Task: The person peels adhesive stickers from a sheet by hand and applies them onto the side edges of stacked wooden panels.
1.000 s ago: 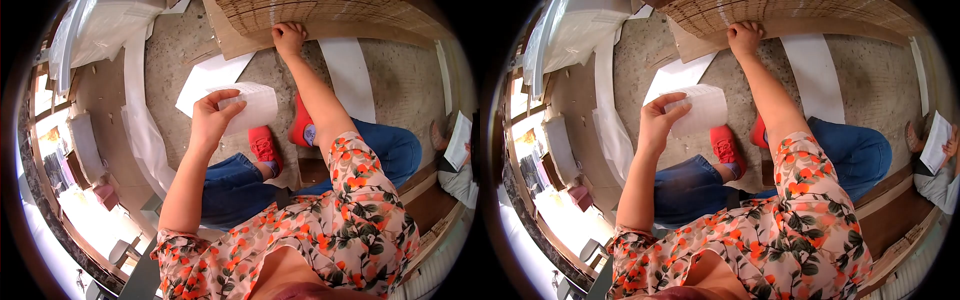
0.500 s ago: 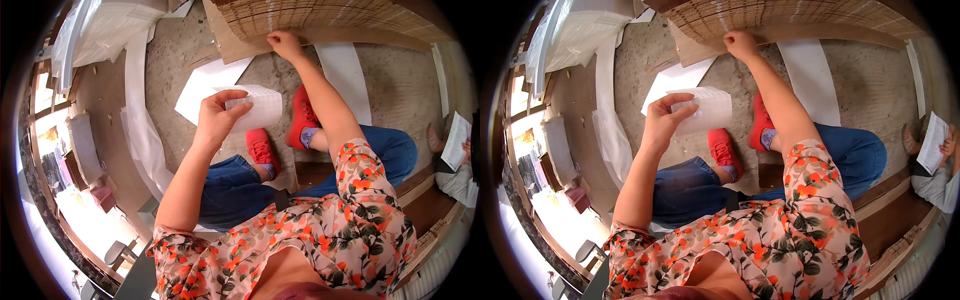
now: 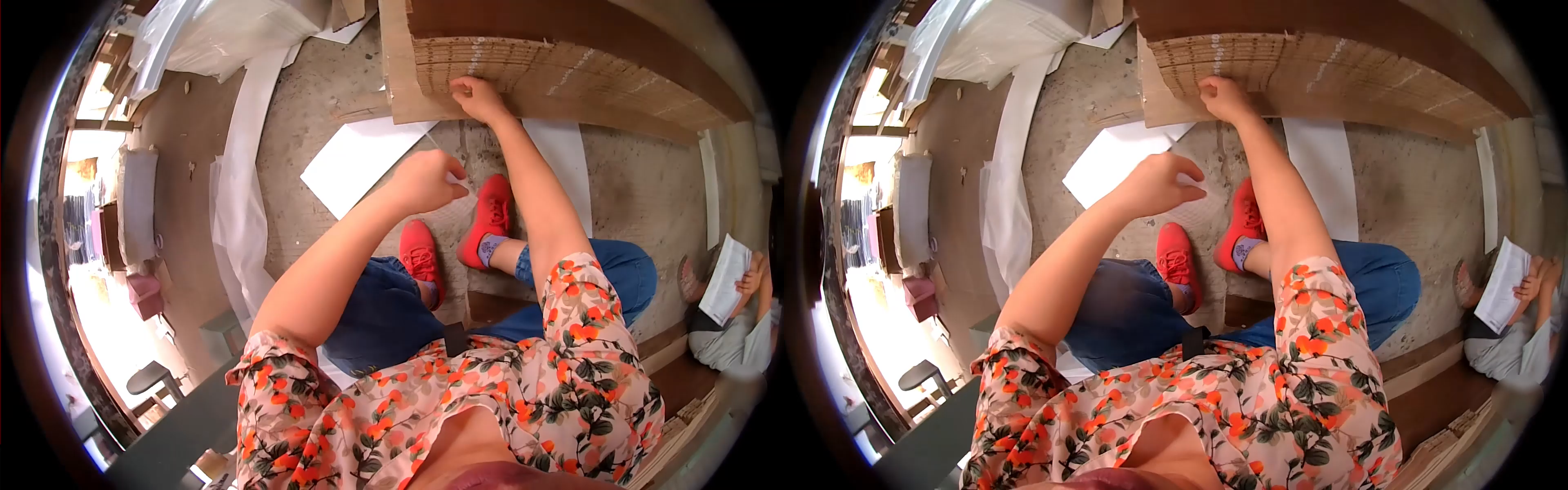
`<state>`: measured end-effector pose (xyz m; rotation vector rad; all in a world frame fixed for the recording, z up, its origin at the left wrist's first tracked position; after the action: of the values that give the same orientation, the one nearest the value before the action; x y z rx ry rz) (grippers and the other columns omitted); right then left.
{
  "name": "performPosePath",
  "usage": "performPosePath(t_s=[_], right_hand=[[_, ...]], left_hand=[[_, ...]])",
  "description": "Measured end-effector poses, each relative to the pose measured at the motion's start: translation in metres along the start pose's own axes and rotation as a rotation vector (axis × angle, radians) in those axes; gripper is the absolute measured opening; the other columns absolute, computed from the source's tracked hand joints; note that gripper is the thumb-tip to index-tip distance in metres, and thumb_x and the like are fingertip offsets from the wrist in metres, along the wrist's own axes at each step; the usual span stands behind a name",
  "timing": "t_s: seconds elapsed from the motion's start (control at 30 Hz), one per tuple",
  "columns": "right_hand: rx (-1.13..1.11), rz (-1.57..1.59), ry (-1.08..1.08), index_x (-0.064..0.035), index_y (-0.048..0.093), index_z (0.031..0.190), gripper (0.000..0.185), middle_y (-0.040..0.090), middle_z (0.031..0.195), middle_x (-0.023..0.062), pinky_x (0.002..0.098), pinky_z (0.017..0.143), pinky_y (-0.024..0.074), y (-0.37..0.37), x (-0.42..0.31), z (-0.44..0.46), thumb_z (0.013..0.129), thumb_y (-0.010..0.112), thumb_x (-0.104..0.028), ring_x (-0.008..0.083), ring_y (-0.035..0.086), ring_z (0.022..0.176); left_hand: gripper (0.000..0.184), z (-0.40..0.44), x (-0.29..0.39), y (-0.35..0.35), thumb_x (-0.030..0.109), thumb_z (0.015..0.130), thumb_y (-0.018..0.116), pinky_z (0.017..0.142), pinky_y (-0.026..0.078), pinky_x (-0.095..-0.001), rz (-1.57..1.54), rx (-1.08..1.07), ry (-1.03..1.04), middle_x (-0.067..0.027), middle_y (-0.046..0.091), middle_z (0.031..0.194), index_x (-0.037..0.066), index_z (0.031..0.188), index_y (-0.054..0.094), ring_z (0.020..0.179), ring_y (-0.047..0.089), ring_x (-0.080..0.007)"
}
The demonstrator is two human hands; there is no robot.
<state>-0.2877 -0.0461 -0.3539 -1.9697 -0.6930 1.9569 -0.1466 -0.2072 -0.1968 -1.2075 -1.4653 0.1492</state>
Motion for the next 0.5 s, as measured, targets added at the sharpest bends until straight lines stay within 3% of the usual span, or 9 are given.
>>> performPosePath(t_s=[0.07,0.17,0.27,0.3,0.33,0.37,0.4,0.43,0.5], right_hand=[[-0.172,0.126,0.024,-0.0051,0.064,0.104,0.026,0.067,0.100,0.0091,0.0320,0.077,0.0491,-0.006,-0.005,-0.003,0.082,0.064,-0.018,0.0187,0.062,0.091],[-0.442,0.075,0.011,-0.0027,0.063,0.100,0.023,0.066,0.092,0.0055,0.0294,0.073,0.0486,-0.033,0.010,-0.028,0.083,0.065,-0.018,0.0122,0.059,0.083],[-0.419,-0.323,-0.071,-0.0034,0.063,0.096,0.019,0.066,0.083,0.0119,0.0326,0.071,0.0488,-0.080,0.038,-0.071,0.081,0.060,-0.015,0.0185,0.061,0.076],[-0.482,-0.636,-0.003,-0.0040,0.064,0.097,0.023,0.067,0.085,0.0132,0.0342,0.072,0.0493,-0.097,0.044,-0.085,0.080,0.061,-0.018,0.0230,0.063,0.077],[-0.657,-0.722,0.231,-0.0040,0.065,0.101,0.030,0.067,0.087,0.0157,0.0363,0.073,0.0498,-0.115,0.054,-0.098,0.078,0.063,-0.023,0.0277,0.064,0.081],[-0.618,-0.749,0.086,-0.0051,0.065,0.100,0.031,0.067,0.085,0.0166,0.0379,0.070,0.0499,-0.136,0.098,-0.116,0.075,0.065,-0.024,0.0289,0.064,0.079],[-0.767,-0.852,0.171,-0.0053,0.065,0.098,0.029,0.067,0.084,0.0159,0.0383,0.068,0.0497,-0.155,0.097,-0.134,0.074,0.066,-0.022,0.0290,0.064,0.076],[-0.797,-0.855,0.167,-0.0053,0.065,0.097,0.029,0.067,0.084,0.0137,0.0366,0.068,0.0496,-0.178,0.105,-0.152,0.074,0.068,-0.023,0.0253,0.063,0.074],[-0.683,-0.549,0.386,-0.0042,0.065,0.103,0.035,0.067,0.086,0.0095,0.0352,0.071,0.0493,-0.213,0.084,-0.194,0.082,0.064,-0.032,0.0208,0.062,0.075]], left_hand=[[0.026,0.016,0.000,0.005,0.024,0.072,0.069,0.072,0.051,-0.0389,0.181,-0.049,0.065,-0.0164,0.067,0.085,0.005,0.090,0.069,0.080,0.064,-0.0305],[0.024,0.045,0.001,0.028,0.027,0.071,0.064,0.072,0.051,-0.0427,0.306,-0.060,0.055,-0.0171,0.066,0.083,0.008,0.086,0.069,0.083,0.063,-0.0339],[0.023,0.073,0.017,0.048,0.018,0.068,0.064,0.072,0.052,-0.0421,0.405,-0.036,0.121,-0.0178,0.067,0.089,0.002,0.085,0.068,0.087,0.065,-0.0324],[0.023,0.075,0.026,0.046,0.014,0.067,0.064,0.073,0.052,-0.0419,0.399,-0.042,0.147,-0.0180,0.067,0.092,0.002,0.086,0.068,0.088,0.065,-0.0319],[0.022,0.081,0.030,0.049,0.013,0.067,0.064,0.073,0.052,-0.0416,0.402,-0.059,0.158,-0.0178,0.067,0.092,0.002,0.086,0.068,0.089,0.065,-0.0321],[0.022,0.088,0.031,0.054,0.011,0.067,0.064,0.073,0.052,-0.0414,0.415,-0.083,0.171,-0.0175,0.067,0.092,0.002,0.087,0.068,0.089,0.065,-0.0322],[0.022,0.093,0.031,0.060,0.011,0.068,0.063,0.073,0.052,-0.0411,0.423,-0.091,0.194,-0.0175,0.067,0.092,0.003,0.087,0.069,0.089,0.065,-0.0323],[0.022,0.098,0.031,0.063,0.010,0.068,0.063,0.073,0.052,-0.0409,0.431,-0.097,0.215,-0.0174,0.067,0.093,0.003,0.087,0.069,0.089,0.065,-0.0323],[0.022,0.108,0.027,0.069,0.010,0.069,0.063,0.073,0.052,-0.0406,0.452,-0.112,0.230,-0.0173,0.067,0.093,0.003,0.089,0.069,0.090,0.065,-0.0323]])
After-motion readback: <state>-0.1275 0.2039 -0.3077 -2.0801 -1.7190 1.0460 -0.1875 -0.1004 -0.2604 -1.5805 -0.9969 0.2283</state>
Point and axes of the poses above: each hand's wrist, its own z-axis towards the middle knuckle, its own y-axis out of the palm, x = y × z, the point moved 1 cm from there along z, towards the middle knuckle
